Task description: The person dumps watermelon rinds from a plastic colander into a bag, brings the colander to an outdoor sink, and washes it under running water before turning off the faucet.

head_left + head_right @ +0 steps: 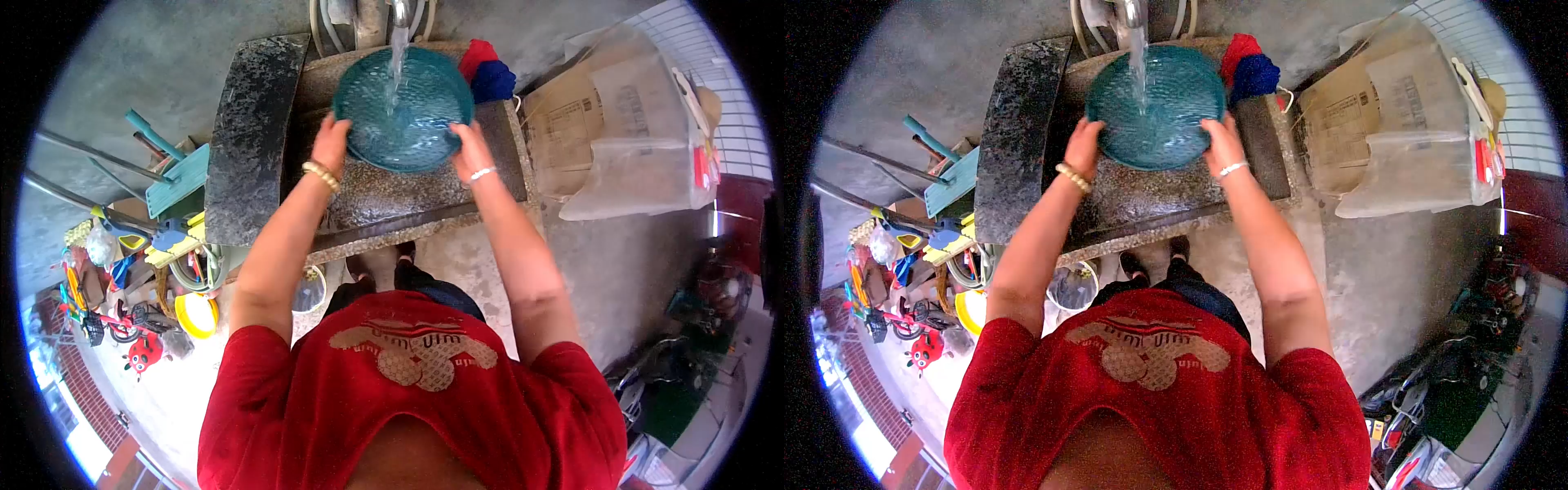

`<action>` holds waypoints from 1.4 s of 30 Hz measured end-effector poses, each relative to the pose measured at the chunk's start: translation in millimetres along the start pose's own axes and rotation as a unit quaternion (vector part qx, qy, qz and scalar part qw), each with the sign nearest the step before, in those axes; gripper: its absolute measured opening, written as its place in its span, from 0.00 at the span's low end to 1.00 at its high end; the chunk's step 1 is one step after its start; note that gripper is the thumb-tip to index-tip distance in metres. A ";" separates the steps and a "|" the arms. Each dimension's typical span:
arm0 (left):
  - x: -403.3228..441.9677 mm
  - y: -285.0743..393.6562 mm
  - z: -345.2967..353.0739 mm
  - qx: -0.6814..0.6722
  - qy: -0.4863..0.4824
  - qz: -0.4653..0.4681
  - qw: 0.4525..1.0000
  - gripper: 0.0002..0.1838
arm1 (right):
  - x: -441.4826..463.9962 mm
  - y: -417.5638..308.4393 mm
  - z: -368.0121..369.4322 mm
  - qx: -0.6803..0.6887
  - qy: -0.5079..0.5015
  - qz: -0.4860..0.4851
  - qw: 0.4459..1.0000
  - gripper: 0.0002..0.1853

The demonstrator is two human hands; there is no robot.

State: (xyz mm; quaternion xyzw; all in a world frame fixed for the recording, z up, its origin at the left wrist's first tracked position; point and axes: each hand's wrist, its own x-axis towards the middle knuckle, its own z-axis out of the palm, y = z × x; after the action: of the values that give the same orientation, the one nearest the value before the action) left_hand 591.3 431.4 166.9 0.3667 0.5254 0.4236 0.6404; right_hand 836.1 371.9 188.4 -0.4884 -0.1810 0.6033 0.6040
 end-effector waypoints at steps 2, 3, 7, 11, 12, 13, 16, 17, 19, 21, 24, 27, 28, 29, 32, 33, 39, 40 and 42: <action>-17.2 19.1 -18.4 -0.002 0.064 0.044 0.997 0.27 | 5.5 25.9 12.8 0.061 -0.024 0.082 0.995 0.24; -43.4 45.5 -17.6 0.015 0.067 0.057 0.996 0.31 | 5.7 39.0 17.0 0.082 -0.035 0.127 0.988 0.22; -80.6 60.7 -39.4 0.064 0.061 0.040 0.995 0.41 | -12.4 70.7 22.1 0.054 -0.028 0.230 0.971 0.20; -107.6 73.0 -22.8 0.108 0.055 0.054 0.991 0.46 | -11.1 67.7 18.8 0.094 -0.046 0.261 0.960 0.24; -106.3 69.5 -20.4 0.154 0.074 0.083 0.982 0.44 | -5.6 63.1 21.2 0.099 -0.056 0.256 0.960 0.26; -106.2 65.6 -16.7 0.157 0.081 0.112 0.978 0.44 | 0.6 61.0 22.3 0.106 -0.065 0.252 0.960 0.28; -106.7 67.9 4.5 0.154 0.105 0.199 0.962 0.43 | 40.9 76.7 21.7 0.081 -0.071 0.256 0.961 0.30; -102.0 66.4 6.7 0.159 0.116 0.221 0.955 0.45 | 55.3 82.8 22.5 0.053 -0.078 0.238 0.967 0.30; -98.8 68.6 17.2 0.164 0.141 0.268 0.939 0.45 | 76.5 89.5 31.4 0.012 -0.002 0.216 0.976 0.31; -75.3 34.9 10.7 0.173 0.216 0.283 0.918 0.44 | 89.1 96.4 34.5 0.072 0.026 0.184 0.980 0.30; -72.3 6.6 34.8 -0.116 0.201 0.039 0.972 0.28 | 35.8 69.5 79.8 0.062 0.152 0.110 0.980 0.21; -17.6 -99.5 28.1 -0.096 0.250 0.109 0.957 0.25 | 26.8 104.1 85.4 0.138 0.168 0.076 0.973 0.20; -18.6 -103.3 30.0 -0.098 0.250 0.106 0.957 0.25 | 39.1 132.4 78.3 0.081 0.219 0.065 0.970 0.20; -16.9 -105.6 31.1 -0.043 0.274 0.091 0.956 0.24 | 53.7 150.2 58.8 -0.032 0.215 0.069 0.974 0.22; -23.1 -52.8 6.3 0.129 0.179 0.059 0.974 0.22 | 53.7 101.2 20.1 -0.229 0.147 0.130 0.954 0.27; -30.1 -18.9 6.1 0.201 0.131 0.015 0.971 0.22 | 72.8 111.1 -6.6 -0.277 0.163 0.054 0.945 0.25; 8.1 -120.7 24.9 0.101 0.238 0.065 0.964 0.19 | 28.2 121.6 52.2 -0.168 0.152 0.110 0.968 0.19; 6.4 -122.9 28.7 0.099 0.243 0.020 0.965 0.20 | 27.3 130.5 56.3 -0.129 0.154 0.158 0.967 0.17; 14.5 -134.3 9.3 0.127 0.260 -0.068 0.955 0.19 | 29.7 126.3 44.1 -0.099 0.135 0.233 0.958 0.17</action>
State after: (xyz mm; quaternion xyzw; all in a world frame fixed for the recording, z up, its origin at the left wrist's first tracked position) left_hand 622.9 394.6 40.5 0.2860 0.7468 0.3894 0.4569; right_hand 736.9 389.3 95.5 -0.6511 -0.0381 0.6348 0.4142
